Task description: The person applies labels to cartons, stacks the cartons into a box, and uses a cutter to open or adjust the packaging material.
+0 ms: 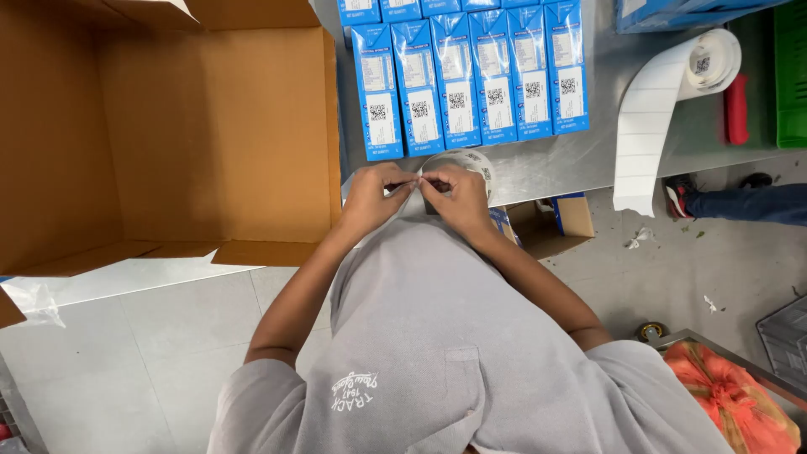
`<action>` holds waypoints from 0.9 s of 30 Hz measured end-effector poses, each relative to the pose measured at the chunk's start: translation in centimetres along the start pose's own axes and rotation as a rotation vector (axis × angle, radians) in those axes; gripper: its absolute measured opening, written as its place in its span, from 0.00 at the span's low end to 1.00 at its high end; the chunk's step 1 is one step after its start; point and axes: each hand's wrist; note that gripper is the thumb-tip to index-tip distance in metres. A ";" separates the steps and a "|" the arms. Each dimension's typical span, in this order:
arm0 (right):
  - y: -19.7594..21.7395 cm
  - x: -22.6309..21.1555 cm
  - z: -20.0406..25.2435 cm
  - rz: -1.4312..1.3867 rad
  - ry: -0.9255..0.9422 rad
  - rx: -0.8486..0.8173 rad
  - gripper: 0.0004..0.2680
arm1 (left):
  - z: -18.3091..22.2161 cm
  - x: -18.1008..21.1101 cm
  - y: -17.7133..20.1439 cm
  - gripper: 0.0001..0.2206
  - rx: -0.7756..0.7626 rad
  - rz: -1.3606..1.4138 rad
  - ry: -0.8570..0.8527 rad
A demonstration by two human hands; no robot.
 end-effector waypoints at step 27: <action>-0.5 5.9 0.4 -0.266 -0.139 0.092 0.02 | -0.9 -3.7 -1.1 0.08 0.031 0.229 0.140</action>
Point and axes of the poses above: each hand's wrist, its own z-axis away from the middle knuckle, its own y-axis out of the back of the hand, x = y × z, and after that the axes turned 5 degrees about y, right-handed
